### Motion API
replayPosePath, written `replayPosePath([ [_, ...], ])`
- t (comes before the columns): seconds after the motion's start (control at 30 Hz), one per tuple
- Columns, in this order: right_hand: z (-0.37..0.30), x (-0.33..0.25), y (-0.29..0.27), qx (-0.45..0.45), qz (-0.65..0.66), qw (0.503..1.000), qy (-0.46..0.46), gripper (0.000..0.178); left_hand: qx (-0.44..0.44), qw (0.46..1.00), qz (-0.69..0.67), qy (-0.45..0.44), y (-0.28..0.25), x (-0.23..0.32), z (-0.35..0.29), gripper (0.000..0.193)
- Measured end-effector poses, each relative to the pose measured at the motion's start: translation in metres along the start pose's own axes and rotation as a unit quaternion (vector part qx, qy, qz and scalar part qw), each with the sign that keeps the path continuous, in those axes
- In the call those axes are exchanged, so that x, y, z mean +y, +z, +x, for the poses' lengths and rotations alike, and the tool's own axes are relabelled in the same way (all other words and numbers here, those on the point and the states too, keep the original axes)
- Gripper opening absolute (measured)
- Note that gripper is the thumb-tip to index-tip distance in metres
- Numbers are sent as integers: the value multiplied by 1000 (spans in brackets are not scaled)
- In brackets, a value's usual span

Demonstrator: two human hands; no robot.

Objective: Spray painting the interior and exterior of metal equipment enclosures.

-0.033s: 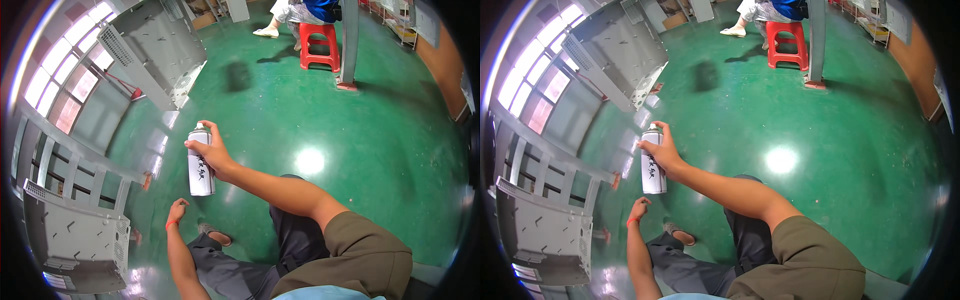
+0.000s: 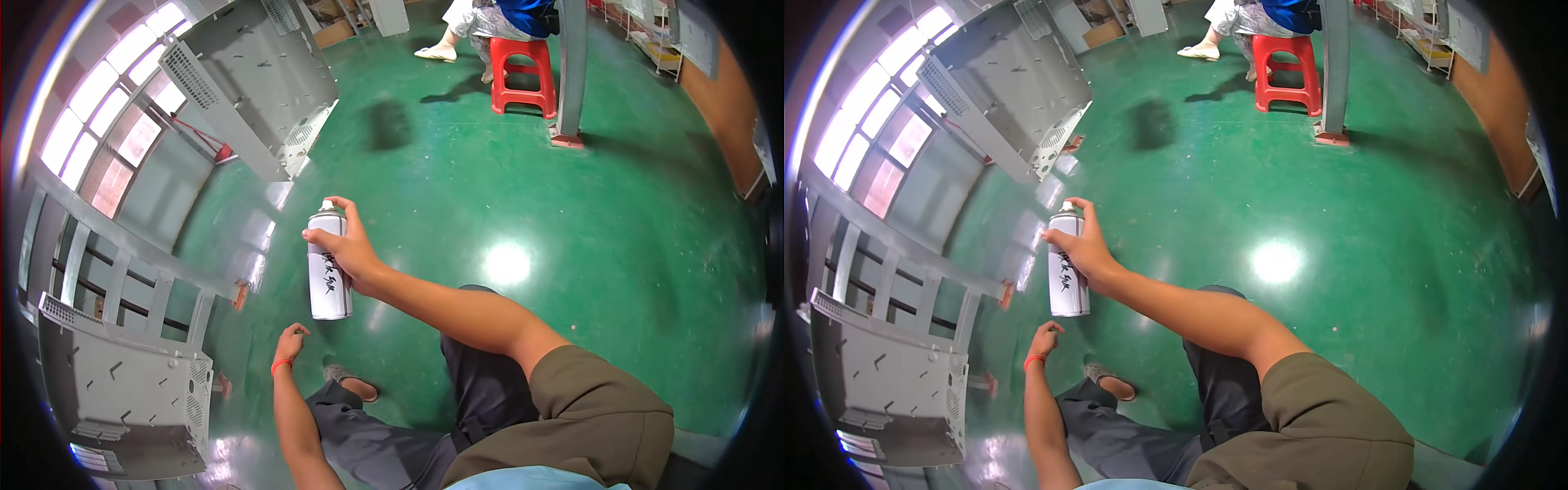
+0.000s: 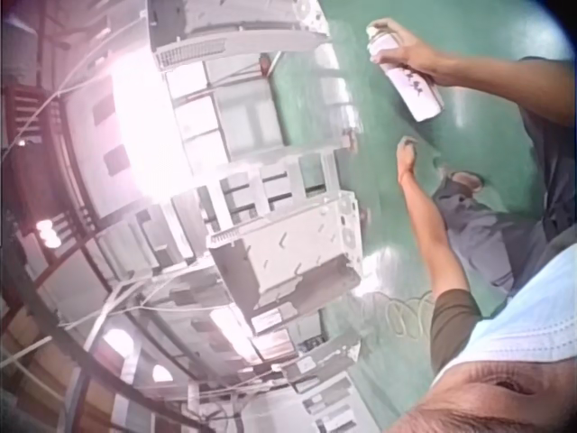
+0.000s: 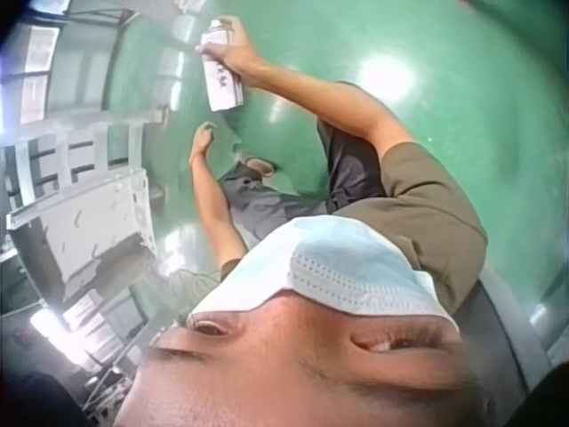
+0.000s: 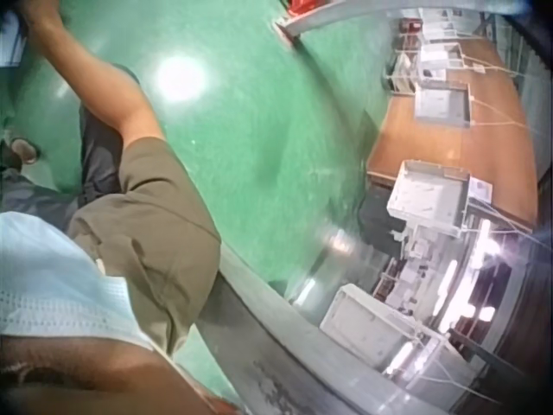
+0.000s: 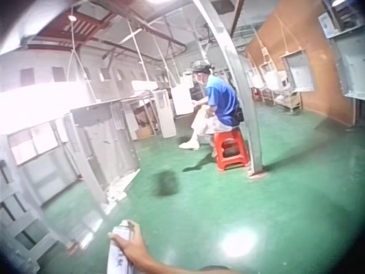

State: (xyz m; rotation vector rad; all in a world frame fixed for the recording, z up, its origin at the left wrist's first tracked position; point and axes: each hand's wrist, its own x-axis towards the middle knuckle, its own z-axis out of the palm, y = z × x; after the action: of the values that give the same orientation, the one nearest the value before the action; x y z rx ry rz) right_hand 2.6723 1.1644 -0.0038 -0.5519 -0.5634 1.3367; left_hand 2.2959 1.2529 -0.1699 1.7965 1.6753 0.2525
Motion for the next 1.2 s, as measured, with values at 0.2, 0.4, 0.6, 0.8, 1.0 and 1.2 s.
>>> replayPosePath([
  [0.2, -2, -1, 6, -12, 3, 1000, 3, 78, 31, 997, 40, 55, 1, -7, 1, 34],
  [0.4, 1, -1, 7, -35, -13, 999, -5, 78, 16, 1000, 12, 3, 6, -3, 0, 35],
  [0.6, 6, -7, -1, -62, -16, 998, -12, 80, 2, 1000, -18, -3, 19, 20, -4, 38],
  [0.8, 6, -6, 1, -66, -13, 998, -16, 82, 25, 999, -25, -6, 18, 23, -4, 36],
  [1.0, 6, 2, 7, -69, -18, 997, 1, 81, 63, 998, -19, 24, 15, 5, -3, 37],
  [1.2, 11, 7, 0, -56, -46, 997, -13, 80, 75, 996, -3, 42, 16, 8, 4, 39],
])
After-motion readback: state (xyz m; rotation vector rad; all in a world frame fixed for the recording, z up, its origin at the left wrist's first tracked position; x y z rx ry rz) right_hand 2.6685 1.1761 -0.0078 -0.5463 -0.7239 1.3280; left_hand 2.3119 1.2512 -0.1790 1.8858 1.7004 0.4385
